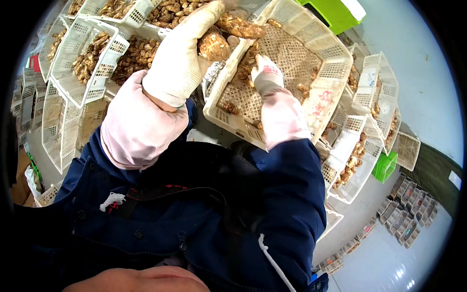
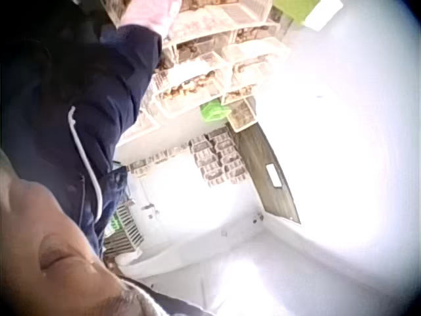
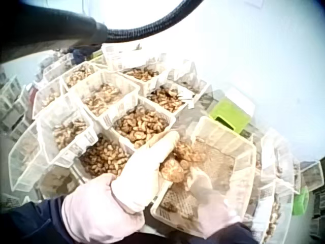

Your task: The person sorts ginger roots from one white plastic basket into another by hand, moving filled baskets and stacking empty ones in an agricultural processing area.

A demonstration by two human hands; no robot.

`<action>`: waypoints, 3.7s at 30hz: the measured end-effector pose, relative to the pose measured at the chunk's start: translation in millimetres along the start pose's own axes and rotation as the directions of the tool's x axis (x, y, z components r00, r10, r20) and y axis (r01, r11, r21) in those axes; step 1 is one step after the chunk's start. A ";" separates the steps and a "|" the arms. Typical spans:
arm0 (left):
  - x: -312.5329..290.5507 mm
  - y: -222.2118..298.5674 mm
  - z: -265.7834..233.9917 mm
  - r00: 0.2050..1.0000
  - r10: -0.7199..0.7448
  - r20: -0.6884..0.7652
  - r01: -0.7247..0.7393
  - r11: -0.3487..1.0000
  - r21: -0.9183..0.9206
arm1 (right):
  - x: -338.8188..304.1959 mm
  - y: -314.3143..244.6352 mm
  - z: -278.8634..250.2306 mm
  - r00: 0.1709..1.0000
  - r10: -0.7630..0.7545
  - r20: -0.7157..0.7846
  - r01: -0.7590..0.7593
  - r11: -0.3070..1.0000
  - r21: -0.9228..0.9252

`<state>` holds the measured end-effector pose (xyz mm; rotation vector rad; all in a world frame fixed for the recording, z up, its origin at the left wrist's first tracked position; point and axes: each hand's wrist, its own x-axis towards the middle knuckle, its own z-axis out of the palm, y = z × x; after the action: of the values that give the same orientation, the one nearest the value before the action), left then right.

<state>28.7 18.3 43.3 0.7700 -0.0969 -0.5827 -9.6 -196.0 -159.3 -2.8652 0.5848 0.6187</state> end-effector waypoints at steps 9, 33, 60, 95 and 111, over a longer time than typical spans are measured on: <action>9.9 -11.1 -20.0 0.993 0.109 0.053 -0.119 0.950 0.289 | 26.4 7.5 38.6 0.991 -0.106 -0.081 0.096 0.988 -0.117; 27.5 -15.2 -28.3 0.990 0.042 -0.136 -0.027 0.994 0.106 | -55.0 -1.2 -42.9 0.984 0.117 -0.132 0.157 -0.241 0.958; 19.0 -25.1 -5.1 0.998 0.001 -0.060 0.007 0.992 0.128 | -13.0 137.6 39.0 0.906 0.421 -0.040 -0.421 0.890 -0.173; 19.8 -48.9 -18.7 0.824 -0.470 0.317 0.209 0.772 0.600 | -139.2 4.7 -113.9 0.824 0.234 -0.516 0.523 0.032 0.851; 12.6 -51.2 -8.2 0.802 -0.421 0.422 0.012 0.719 0.695 | -178.0 -1.3 -86.9 0.802 0.219 -0.556 0.500 0.264 0.825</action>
<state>18.0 -12.4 0.9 1.3066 -0.8122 -1.0340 -126.6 -153.7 -5.2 -1.7196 0.4631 -0.6027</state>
